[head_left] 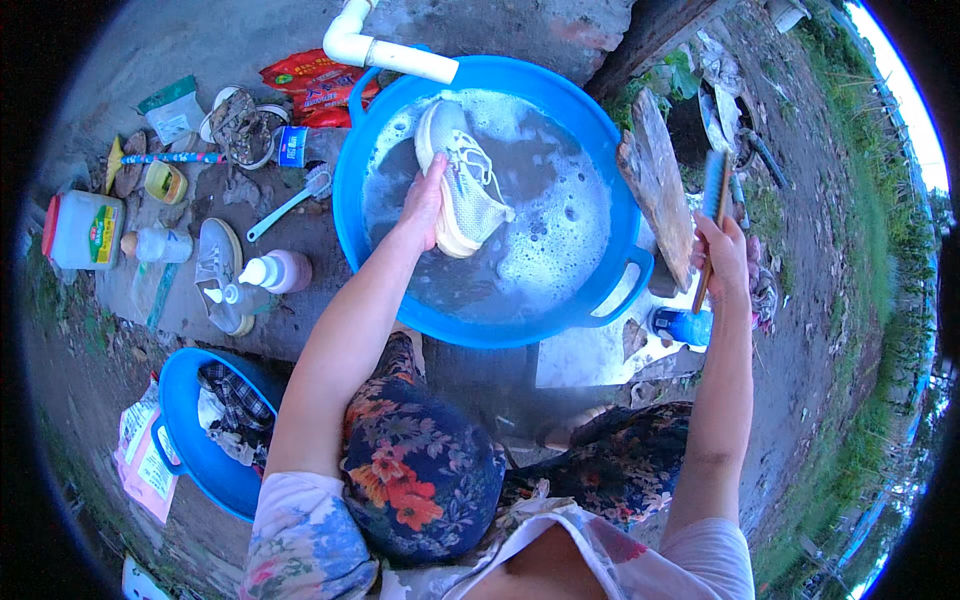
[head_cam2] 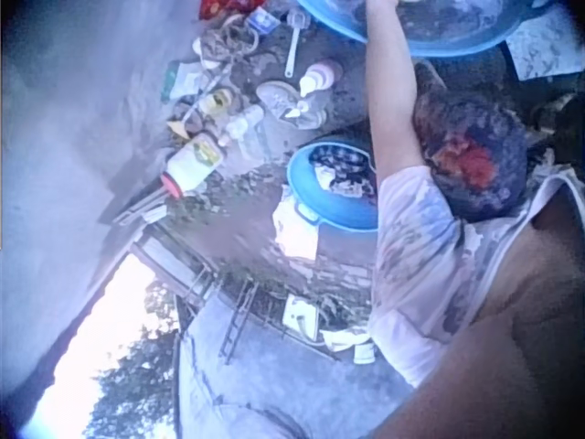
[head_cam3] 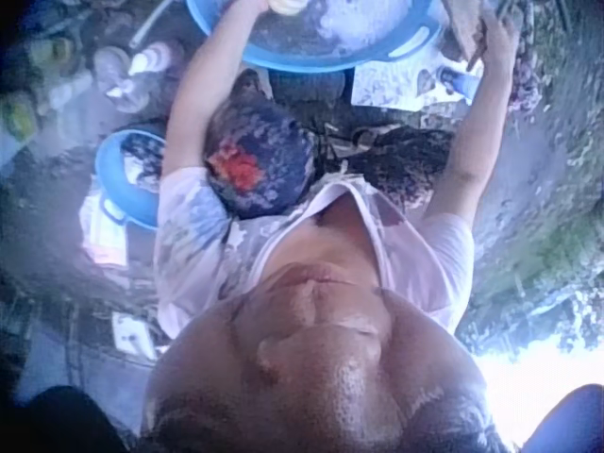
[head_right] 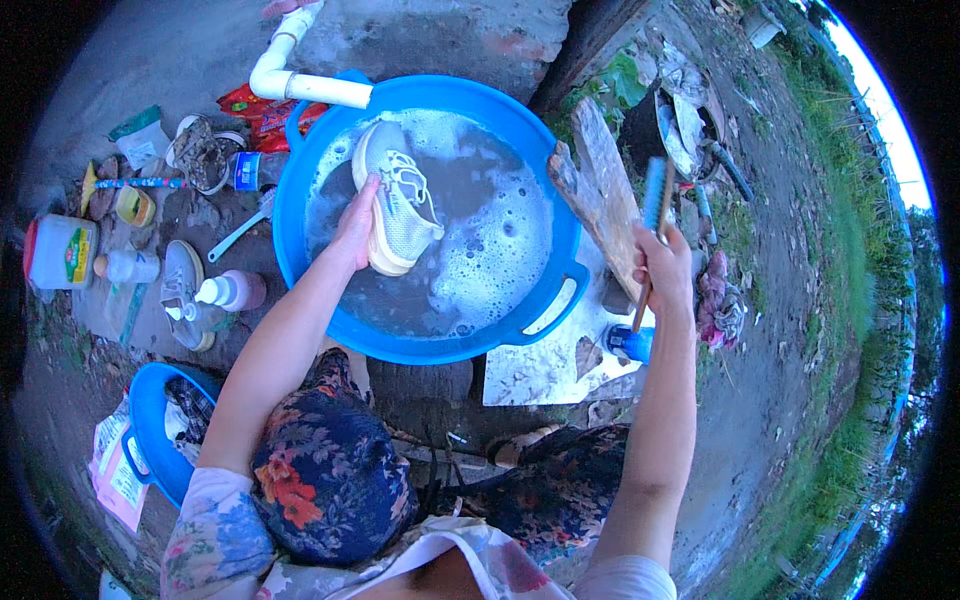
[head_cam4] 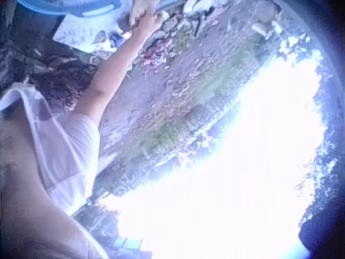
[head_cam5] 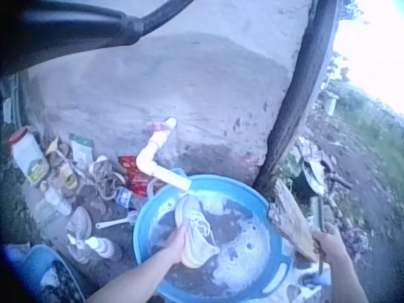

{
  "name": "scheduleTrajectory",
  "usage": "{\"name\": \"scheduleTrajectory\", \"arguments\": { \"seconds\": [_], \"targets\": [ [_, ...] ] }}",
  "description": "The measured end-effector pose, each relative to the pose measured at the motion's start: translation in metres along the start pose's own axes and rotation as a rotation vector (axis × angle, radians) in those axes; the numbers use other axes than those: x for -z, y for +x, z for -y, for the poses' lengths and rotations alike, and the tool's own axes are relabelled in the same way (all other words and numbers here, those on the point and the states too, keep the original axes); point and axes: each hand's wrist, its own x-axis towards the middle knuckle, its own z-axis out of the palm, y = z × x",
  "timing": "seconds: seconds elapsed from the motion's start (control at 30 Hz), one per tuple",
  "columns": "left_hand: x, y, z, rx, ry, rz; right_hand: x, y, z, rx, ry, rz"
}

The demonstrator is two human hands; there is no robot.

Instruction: The person scrubs a white sneaker with a brush in a blue basin of soapy water, repeatedly dipping and scrubbing the shoe's upper and sole. The person then switches to a second sneaker and continues scrubbing it in the same manner.

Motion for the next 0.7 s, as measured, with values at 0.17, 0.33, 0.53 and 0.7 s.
{"name": "scheduleTrajectory", "arguments": {
  "seconds": [0.17,0.33,0.53,0.7],
  "targets": [
    [-0.008,0.001,0.005,-0.14,0.416,0.03,-0.071,-0.037,0.02,0.052,-0.184,0.422],
    [0.011,0.028,0.01,0.154,0.144,0.173,-0.131,-0.047,0.011,-0.014,-0.206,0.53],
    [0.002,0.014,0.0,0.295,-0.05,0.302,-0.198,-0.007,-0.008,0.749,-0.728,0.25],
    [0.008,0.019,0.006,0.322,-0.057,0.343,-0.229,-0.006,-0.002,0.699,-1.175,0.476]
  ]
}}
